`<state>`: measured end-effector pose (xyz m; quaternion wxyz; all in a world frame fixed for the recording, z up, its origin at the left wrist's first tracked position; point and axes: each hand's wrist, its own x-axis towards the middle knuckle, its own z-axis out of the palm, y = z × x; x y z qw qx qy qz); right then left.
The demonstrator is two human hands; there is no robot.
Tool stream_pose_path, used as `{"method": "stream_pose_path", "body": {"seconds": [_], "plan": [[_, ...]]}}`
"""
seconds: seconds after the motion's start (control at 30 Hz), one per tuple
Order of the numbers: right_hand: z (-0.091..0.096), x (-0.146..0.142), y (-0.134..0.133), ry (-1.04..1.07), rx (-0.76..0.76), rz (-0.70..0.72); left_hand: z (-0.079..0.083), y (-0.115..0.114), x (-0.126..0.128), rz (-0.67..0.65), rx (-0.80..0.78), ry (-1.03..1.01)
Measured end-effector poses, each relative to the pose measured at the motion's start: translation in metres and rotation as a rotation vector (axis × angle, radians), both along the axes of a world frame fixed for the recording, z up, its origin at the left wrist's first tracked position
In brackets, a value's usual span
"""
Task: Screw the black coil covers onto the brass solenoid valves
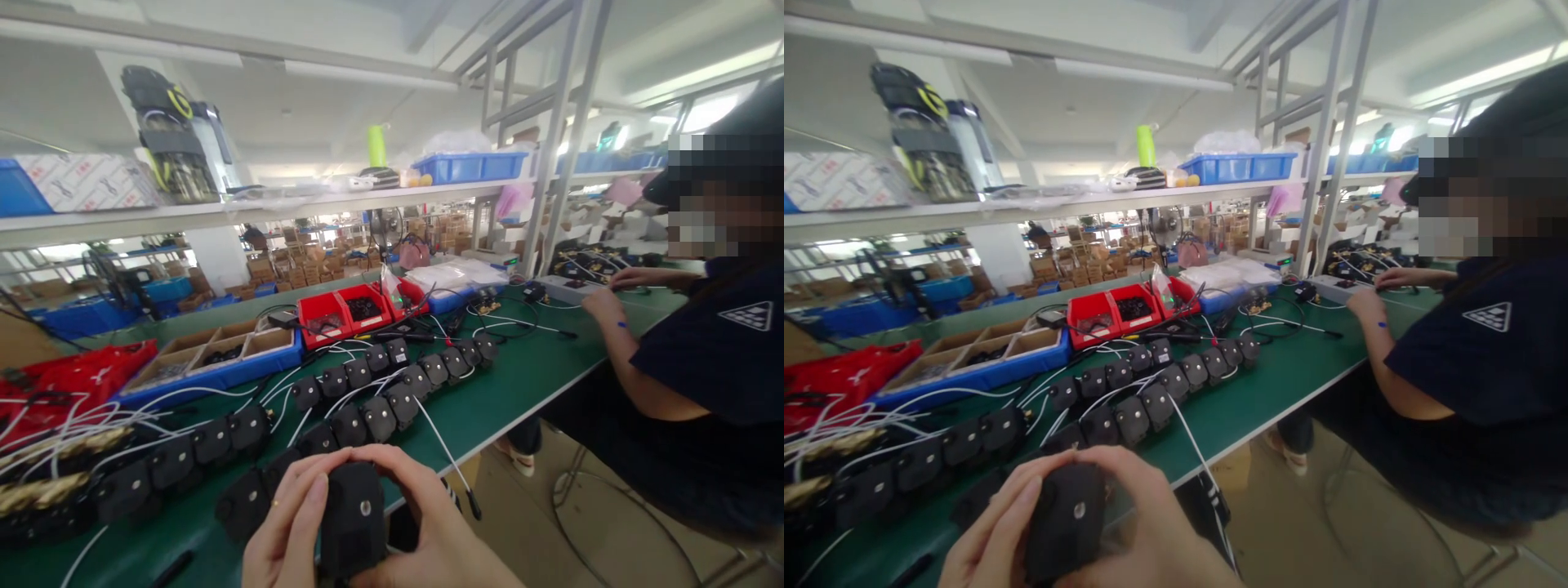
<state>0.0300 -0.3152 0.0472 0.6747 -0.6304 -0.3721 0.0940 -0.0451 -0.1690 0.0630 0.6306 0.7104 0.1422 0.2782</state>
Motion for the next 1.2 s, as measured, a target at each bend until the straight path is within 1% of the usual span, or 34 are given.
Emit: {"method": "stream_pose_path", "body": {"seconds": [0.07,0.17,0.23,0.33,0.4,0.47,0.5,0.53,0.6,0.67,0.73,0.8,0.87,0.93,1.0,1.1,1.2], "plan": [[-0.005,-0.007,0.004,0.110,-0.009,-0.006,-0.007,0.001,-0.001,0.053,-0.049,0.063],[-0.016,-0.020,0.006,0.284,-0.018,0.000,-0.019,-0.004,-0.006,0.108,-0.177,0.168],[-0.023,-0.026,0.005,0.305,-0.059,-0.009,-0.026,-0.008,-0.010,0.093,-0.241,0.206],[-0.033,-0.026,0.003,0.237,-0.133,0.015,-0.033,-0.010,-0.014,0.079,-0.302,0.253],[-0.040,-0.021,0.001,0.214,-0.126,0.107,-0.034,-0.010,-0.018,0.112,-0.355,0.278],[-0.048,-0.015,-0.003,0.238,-0.058,0.222,-0.032,-0.009,-0.022,0.172,-0.409,0.300],[-0.054,-0.012,-0.005,0.270,-0.020,0.256,-0.030,-0.008,-0.025,0.211,-0.430,0.318],[-0.060,-0.010,-0.009,0.316,0.001,0.260,-0.029,-0.006,-0.027,0.256,-0.448,0.336],[-0.074,-0.005,-0.016,0.416,-0.024,0.173,-0.028,-0.002,-0.033,0.334,-0.457,0.366],[-0.085,-0.004,-0.024,0.442,-0.084,0.052,-0.031,0.001,-0.037,0.340,-0.416,0.368],[-0.091,-0.006,-0.030,0.353,-0.116,-0.003,-0.039,0.004,-0.040,0.269,-0.360,0.367],[-0.089,-0.012,-0.031,0.204,-0.125,0.027,-0.050,0.004,-0.042,0.185,-0.327,0.368],[-0.084,-0.019,-0.026,0.063,-0.134,0.080,-0.061,0.003,-0.044,0.121,-0.286,0.353],[-0.079,-0.026,-0.017,-0.037,-0.159,0.122,-0.071,0.002,-0.047,0.075,-0.195,0.325],[-0.077,-0.031,-0.007,-0.070,-0.173,0.132,-0.077,0.002,-0.051,0.052,-0.071,0.312],[-0.079,-0.034,0.002,-0.069,-0.129,0.130,-0.079,0.003,-0.058,0.056,0.088,0.290],[-0.081,-0.036,0.005,-0.091,-0.081,0.134,-0.073,0.003,-0.062,0.022,0.186,0.246]]}}
